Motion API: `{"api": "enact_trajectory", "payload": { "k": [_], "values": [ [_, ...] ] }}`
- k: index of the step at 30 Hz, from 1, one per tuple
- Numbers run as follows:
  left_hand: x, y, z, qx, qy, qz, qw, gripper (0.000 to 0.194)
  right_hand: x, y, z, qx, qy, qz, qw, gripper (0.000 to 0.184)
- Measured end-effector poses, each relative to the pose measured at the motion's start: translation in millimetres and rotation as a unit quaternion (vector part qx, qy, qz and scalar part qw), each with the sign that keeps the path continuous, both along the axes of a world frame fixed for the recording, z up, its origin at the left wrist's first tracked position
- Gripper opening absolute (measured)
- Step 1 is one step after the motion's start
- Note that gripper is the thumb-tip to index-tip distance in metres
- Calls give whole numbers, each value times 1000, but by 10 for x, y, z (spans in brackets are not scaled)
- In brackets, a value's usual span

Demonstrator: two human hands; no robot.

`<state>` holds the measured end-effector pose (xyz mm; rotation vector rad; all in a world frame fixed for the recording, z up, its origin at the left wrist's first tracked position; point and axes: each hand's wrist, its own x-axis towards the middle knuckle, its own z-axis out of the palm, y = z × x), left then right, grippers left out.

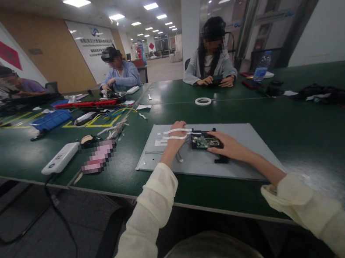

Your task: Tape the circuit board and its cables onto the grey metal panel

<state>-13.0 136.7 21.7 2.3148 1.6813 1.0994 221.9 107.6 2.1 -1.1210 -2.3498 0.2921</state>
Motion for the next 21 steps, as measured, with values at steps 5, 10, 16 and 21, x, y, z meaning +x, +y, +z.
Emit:
{"api": "enact_trajectory", "payload": {
  "k": [5,10,16,21],
  "values": [
    [98,26,-61,-15,30,-76,997,19,-3,-11,15,-7,-3,-1,1000,63],
    [80,25,-90,-16,25,-76,997,21,-3,-23,23,-1,-6,-3,1000,61],
    [40,58,-153,-37,4,-68,997,25,-2,-5,-5,-1,6,-3,1000,56],
    [-10,76,-133,-34,-22,-36,999,22,3,6,-26,-5,14,-13,1000,53]
  ]
}}
